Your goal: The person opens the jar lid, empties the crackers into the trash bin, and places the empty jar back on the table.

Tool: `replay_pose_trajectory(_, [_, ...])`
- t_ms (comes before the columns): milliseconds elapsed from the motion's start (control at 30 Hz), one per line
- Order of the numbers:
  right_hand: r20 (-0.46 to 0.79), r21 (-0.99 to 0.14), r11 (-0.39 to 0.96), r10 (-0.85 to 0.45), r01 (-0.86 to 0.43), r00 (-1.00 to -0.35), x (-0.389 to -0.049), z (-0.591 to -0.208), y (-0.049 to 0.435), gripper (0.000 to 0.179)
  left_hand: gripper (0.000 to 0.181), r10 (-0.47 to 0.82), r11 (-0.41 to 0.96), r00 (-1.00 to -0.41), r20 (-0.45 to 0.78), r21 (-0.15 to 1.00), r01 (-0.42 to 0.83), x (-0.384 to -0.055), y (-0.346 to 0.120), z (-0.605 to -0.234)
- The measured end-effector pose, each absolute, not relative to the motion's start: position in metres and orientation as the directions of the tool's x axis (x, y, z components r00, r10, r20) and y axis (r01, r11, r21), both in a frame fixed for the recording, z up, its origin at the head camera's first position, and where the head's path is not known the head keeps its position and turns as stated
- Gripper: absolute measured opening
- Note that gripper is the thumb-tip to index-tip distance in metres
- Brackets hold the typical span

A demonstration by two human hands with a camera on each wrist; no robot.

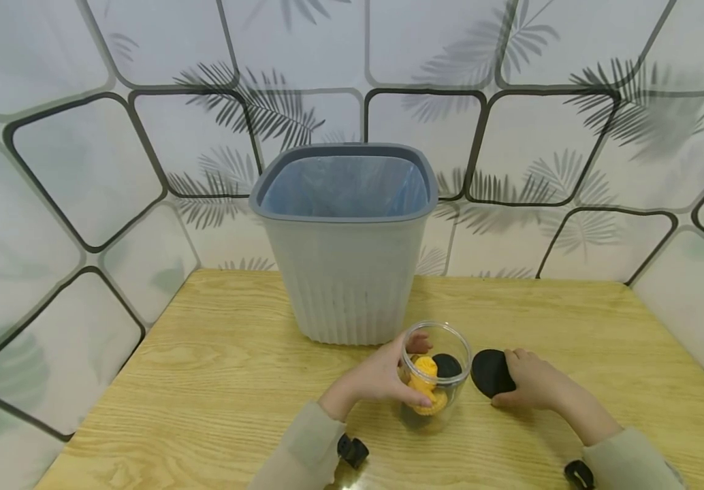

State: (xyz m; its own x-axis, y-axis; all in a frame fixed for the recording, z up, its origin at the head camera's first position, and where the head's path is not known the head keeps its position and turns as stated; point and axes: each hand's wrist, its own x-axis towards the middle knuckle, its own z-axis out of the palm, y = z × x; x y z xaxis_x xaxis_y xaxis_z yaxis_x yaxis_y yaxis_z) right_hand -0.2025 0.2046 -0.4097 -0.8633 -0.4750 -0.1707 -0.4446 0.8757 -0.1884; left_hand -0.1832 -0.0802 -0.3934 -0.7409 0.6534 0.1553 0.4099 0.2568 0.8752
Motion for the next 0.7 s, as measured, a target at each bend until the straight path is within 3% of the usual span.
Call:
replay_pose_trajectory(433, [-0.157, -0.167, 0.884, -0.461, -0.437, -0.873, -0.202, -0.409, 0.205, 0.1, 0.086, 0.655, 0.246, -0.74, 0.151, 0.883, 0.399, -0.184, -0.08, -0.395])
replay_pose_trajectory(700, [0.007, -0.198, 0.851, -0.495, -0.487, -0.869, -0.208, -0.391, 0.208, 0.091, 0.085, 0.657, 0.243, -0.739, 0.149, 0.886, 0.395, -0.184, -0.08, -0.395])
